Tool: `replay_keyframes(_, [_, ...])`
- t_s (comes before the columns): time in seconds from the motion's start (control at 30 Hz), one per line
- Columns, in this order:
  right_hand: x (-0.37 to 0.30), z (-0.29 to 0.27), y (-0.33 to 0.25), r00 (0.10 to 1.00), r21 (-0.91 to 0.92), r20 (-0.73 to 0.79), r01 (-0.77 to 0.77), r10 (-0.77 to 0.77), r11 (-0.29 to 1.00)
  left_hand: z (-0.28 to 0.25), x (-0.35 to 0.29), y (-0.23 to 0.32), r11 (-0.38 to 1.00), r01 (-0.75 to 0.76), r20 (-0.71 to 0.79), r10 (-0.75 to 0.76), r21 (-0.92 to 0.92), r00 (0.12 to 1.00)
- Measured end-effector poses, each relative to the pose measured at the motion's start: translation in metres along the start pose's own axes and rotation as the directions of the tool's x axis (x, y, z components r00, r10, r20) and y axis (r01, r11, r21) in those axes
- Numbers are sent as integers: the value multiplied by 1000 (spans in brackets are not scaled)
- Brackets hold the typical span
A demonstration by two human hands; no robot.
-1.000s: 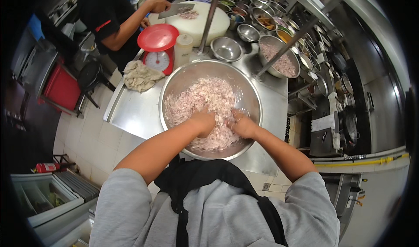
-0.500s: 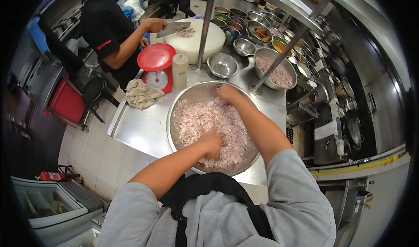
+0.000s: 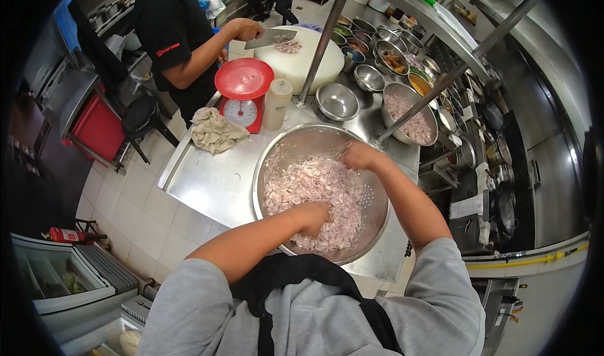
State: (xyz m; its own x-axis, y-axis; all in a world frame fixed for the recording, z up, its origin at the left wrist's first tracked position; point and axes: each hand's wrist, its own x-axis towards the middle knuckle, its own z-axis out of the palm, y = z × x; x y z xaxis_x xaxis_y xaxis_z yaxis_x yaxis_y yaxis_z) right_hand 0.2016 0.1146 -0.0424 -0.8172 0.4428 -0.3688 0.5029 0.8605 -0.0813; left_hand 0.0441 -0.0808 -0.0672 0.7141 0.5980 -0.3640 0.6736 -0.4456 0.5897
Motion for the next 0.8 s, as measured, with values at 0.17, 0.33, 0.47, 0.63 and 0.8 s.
replay_keyframes(0.17, [45,-23,3,971,98,-48,-231,236,968,-6,2,3,999,-10,59,8,38,998])
replay_keyframes(0.33, [109,-56,-148,991,19,100,-88,85,996,-12,-6,-1,999,45,68,-44,-17,997])
replay_keyframes(0.47, [65,-33,-207,959,97,146,232,-245,968,3,-3,-13,978,-167,-154,185,124,971])
replay_keyframes(0.63, [46,-60,-114,943,81,246,209,-223,974,6,11,27,976,142,-31,-139,163,990])
replay_keyframes(0.8, [71,-25,-141,977,658,-184,206,-111,724,2,-6,41,943,41,-103,-7,329,995])
